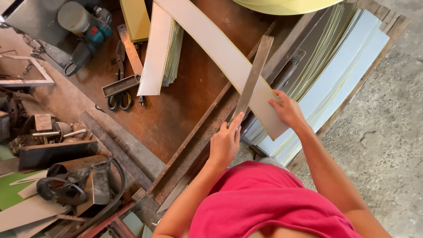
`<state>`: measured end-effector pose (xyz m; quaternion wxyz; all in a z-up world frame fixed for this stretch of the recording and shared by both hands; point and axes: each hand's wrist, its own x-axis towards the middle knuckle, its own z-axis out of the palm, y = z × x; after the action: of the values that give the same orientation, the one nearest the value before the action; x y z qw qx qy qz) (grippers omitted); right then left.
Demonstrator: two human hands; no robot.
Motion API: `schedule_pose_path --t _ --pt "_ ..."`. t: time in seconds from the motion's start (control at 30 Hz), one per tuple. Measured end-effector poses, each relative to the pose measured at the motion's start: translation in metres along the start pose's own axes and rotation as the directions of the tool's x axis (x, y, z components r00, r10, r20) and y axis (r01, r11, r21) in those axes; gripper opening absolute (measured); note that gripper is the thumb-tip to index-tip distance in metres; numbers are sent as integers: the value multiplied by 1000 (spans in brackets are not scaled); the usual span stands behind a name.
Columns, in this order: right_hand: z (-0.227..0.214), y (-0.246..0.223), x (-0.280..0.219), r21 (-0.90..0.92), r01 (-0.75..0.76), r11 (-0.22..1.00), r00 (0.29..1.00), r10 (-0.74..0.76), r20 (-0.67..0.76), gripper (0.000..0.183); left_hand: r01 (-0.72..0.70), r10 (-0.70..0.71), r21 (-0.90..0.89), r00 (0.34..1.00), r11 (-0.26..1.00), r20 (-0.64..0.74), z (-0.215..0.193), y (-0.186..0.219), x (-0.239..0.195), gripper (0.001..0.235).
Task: Filing or sanding the edges of curved metal strips on a workshop bench.
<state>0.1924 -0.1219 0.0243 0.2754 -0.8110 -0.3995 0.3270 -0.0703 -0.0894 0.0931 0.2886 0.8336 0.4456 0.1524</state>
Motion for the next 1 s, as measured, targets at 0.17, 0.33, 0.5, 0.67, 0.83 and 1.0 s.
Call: schedule_pose_path --t 0.17,0.33,0.5,0.67,0.83,1.0 --pt "-13 1 -4 6 -8 1000 1000 8 21 53 10 -20 85 993 996 114 16 -17 2 49" --pt "-4 11 5 -131 68 989 996 -76 -52 67 3 -3 4 1000 1000 25 -1 0 7 47" --pt "5 -35 -10 -331 134 934 989 -147 -14 112 56 -62 40 985 998 163 29 -28 12 52" --pt "20 -44 -1 -471 177 864 979 -203 -5 132 -11 7 48 996 999 87 31 -34 41 51" --pt "14 -34 55 -530 124 839 986 -163 -28 127 -15 13 7 982 1000 187 20 -29 95 47" --pt "-9 -35 91 -541 31 840 991 -97 -94 126 -100 87 112 989 989 116 23 3 105 50"
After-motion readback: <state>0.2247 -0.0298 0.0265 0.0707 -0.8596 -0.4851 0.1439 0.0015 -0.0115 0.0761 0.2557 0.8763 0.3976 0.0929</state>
